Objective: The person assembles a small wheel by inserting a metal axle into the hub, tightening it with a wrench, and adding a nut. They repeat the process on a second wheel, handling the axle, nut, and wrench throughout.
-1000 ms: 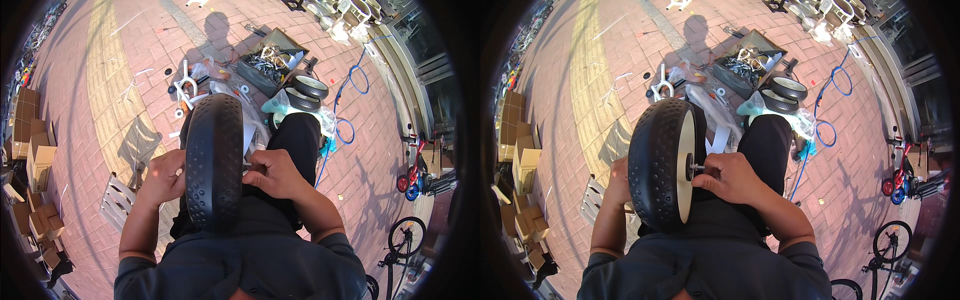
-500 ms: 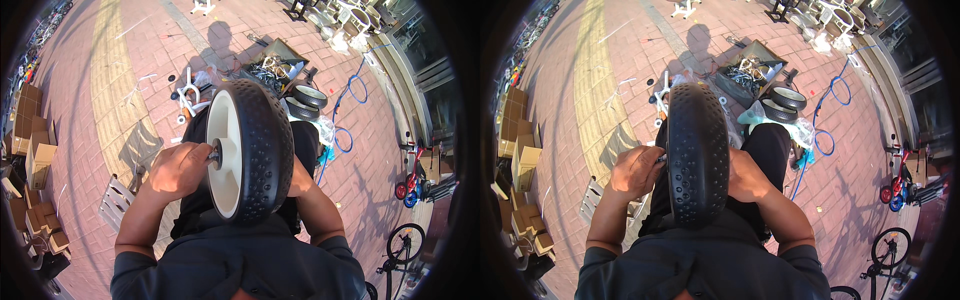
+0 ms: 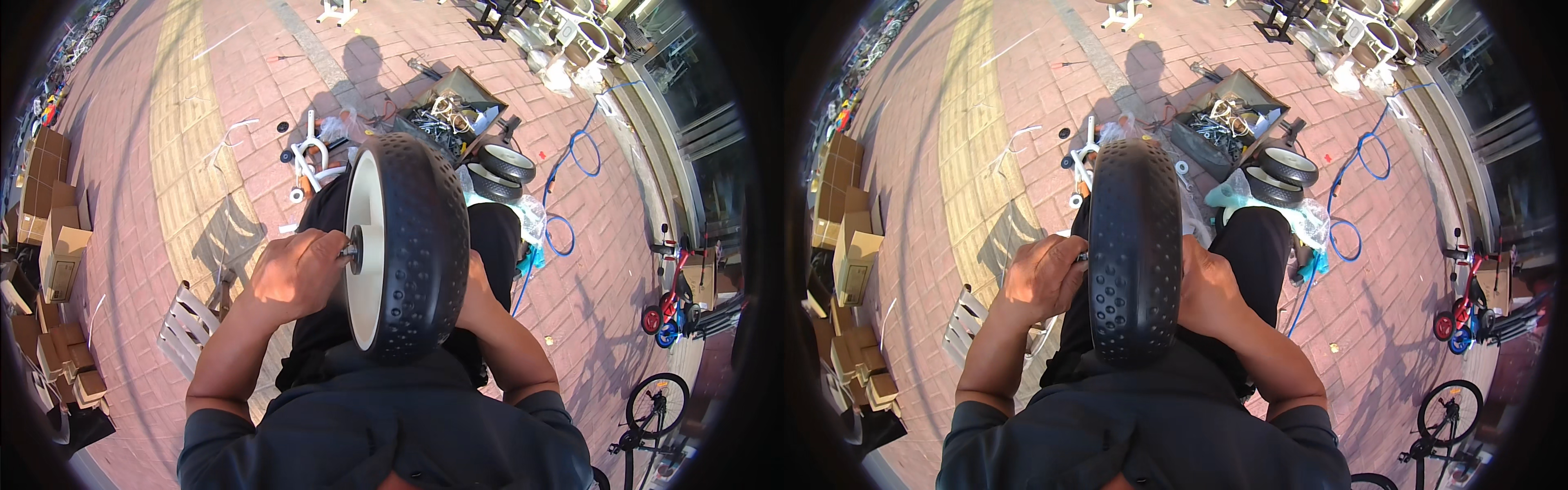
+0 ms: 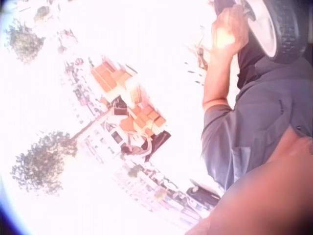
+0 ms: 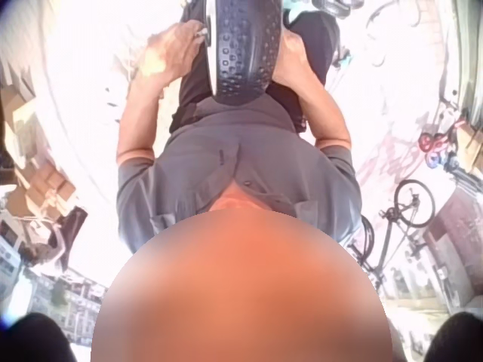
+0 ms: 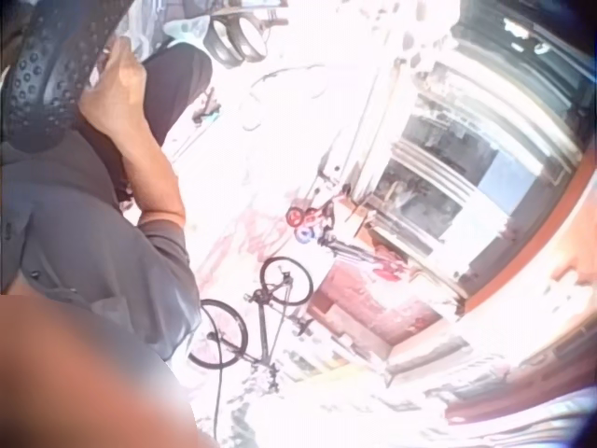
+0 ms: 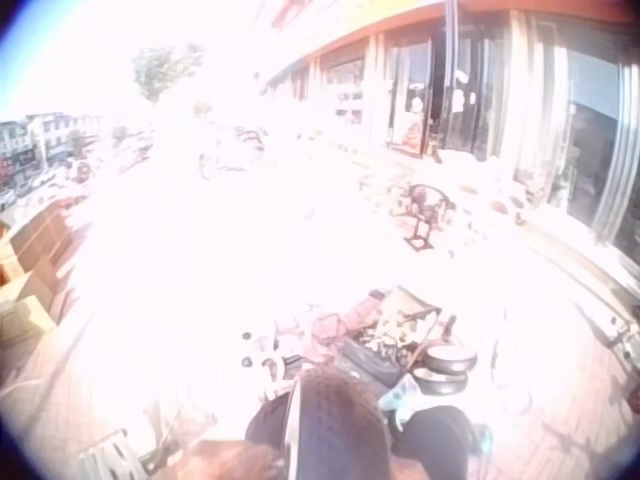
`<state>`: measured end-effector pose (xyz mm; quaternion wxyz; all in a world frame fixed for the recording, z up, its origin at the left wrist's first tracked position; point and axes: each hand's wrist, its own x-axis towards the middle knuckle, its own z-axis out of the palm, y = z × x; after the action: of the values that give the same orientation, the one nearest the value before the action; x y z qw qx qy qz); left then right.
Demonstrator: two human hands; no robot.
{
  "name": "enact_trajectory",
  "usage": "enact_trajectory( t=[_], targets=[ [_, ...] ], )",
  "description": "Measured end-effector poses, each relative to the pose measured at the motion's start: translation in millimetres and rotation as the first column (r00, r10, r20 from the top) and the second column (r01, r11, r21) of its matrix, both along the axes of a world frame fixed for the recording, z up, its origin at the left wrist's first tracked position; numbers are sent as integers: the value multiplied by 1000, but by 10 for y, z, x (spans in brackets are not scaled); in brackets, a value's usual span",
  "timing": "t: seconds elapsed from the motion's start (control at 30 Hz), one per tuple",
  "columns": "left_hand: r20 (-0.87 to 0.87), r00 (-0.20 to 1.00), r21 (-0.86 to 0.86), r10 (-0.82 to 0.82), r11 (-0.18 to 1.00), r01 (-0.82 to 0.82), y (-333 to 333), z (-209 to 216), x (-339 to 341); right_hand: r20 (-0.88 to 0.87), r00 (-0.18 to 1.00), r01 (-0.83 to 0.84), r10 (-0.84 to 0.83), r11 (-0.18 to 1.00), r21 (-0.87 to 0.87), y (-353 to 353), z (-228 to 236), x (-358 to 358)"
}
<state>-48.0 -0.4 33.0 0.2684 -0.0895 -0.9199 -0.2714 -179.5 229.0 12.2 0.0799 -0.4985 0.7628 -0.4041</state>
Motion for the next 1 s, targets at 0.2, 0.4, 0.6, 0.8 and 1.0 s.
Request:
enact_trajectory(
  t=[0.2, 0.4, 0.6, 0.8, 1.0],
  targets=[
    [-10, 1000, -9, -8, 1000, 7, -9, -37, 2, -10, 999, -40, 41, 999, 31, 9, 37, -63],
    [-33, 999, -19, 5, 1000, -6, -7, -72, 20, 91, 996, -11, 13, 1000, -29, -31, 65, -29],
    [-45, 999, -24, 5, 1000, -6, -35, -90, 31, 79, 997, -22, 20, 1000, 14, -36, 70, -1],
    [40, 999, 84, 10, 996, -13, -126, -124, 101, 230, 973, -2, -31, 989, 145, -108, 63, 48],
    [88, 996, 242, 29, 969, -49, -213, -253, 188, 404, 913, -23, -55, 982, 186, -186, 22, 84]
  ],
)
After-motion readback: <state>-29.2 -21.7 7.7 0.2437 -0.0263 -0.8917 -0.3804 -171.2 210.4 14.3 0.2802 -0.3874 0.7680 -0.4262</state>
